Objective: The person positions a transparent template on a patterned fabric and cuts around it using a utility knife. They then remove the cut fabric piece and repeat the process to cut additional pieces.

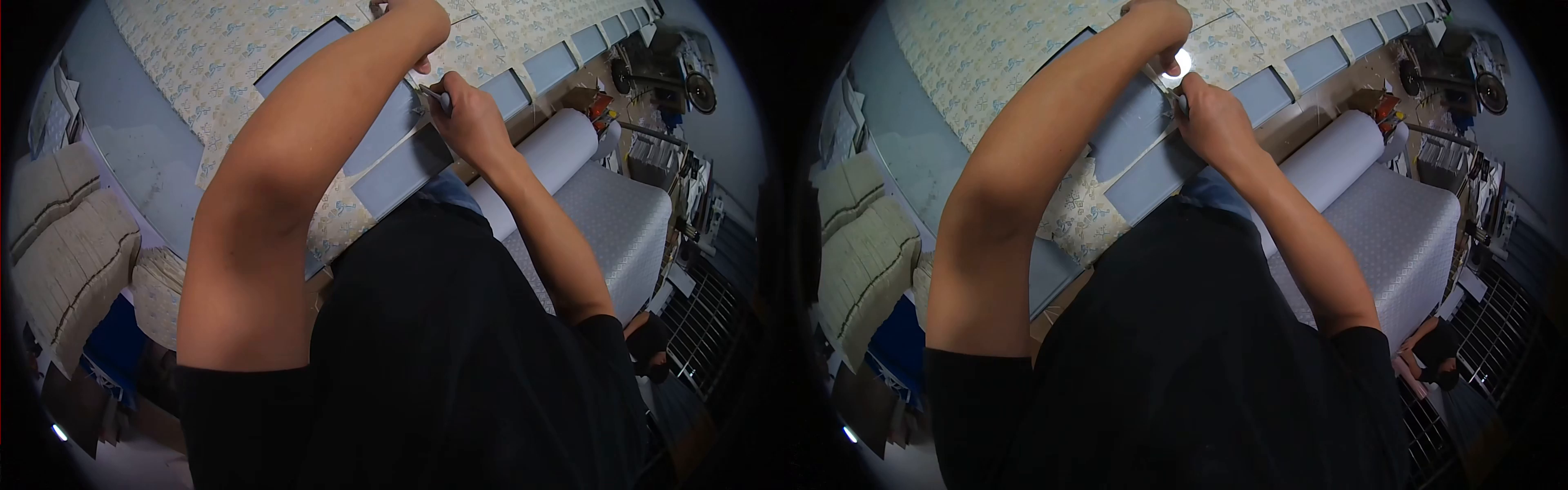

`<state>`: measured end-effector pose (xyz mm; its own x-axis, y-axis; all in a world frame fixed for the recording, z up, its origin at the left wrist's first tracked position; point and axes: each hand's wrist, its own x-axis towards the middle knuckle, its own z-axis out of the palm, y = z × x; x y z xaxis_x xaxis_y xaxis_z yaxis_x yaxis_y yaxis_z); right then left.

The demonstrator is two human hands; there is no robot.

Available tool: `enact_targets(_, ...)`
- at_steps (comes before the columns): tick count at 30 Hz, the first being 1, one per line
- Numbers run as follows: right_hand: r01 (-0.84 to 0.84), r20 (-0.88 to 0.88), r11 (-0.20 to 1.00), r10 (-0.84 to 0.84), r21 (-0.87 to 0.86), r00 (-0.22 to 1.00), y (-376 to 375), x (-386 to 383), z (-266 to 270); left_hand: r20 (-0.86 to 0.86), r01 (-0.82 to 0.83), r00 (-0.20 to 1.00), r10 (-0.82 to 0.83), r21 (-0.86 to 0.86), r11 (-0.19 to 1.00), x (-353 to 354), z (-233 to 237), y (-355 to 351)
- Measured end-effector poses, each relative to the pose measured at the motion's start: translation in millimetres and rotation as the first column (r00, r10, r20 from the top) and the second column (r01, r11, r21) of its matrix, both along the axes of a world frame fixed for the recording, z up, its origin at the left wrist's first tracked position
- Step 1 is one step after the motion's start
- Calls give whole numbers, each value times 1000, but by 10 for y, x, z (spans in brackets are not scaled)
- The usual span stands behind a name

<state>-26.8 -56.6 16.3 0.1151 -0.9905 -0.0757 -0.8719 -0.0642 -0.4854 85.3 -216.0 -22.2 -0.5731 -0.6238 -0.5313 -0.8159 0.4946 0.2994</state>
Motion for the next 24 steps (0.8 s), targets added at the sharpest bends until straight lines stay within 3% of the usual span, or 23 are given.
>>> enact_targets(3, -31, 5, 999, 31, -13, 1000, -3, -33, -45, -22, -8, 1000, 8, 14, 1000, 14, -51, -13)
enact_targets(5, -39, 66, 992, 47, -118, 997, 6, -28, -125, -36, -18, 999, 19, 19, 1000, 32, -72, -45)
enact_targets(12, 60, 68, 996, -55, -60, 996, -76, 109, -142, -79, -53, 995, 57, 51, 997, 135, -201, -126)
enact_targets(14, 65, 108, 983, -47, -169, 993, -166, 152, -222, -93, -58, 994, 63, 55, 997, 148, -215, -160)
enact_targets(18, 52, 95, 976, -33, -211, 995, -263, 205, -234, -117, -87, 989, 94, 57, 995, 259, -228, -273)
enact_targets(20, 68, 53, 995, -64, -67, 996, -269, 216, -124, -132, -104, 985, 112, 62, 993, 314, -251, -332)
enact_targets(24, 72, 78, 996, -67, -57, 995, -403, 264, -151, -159, -143, 975, 155, 83, 986, 421, -322, -441)
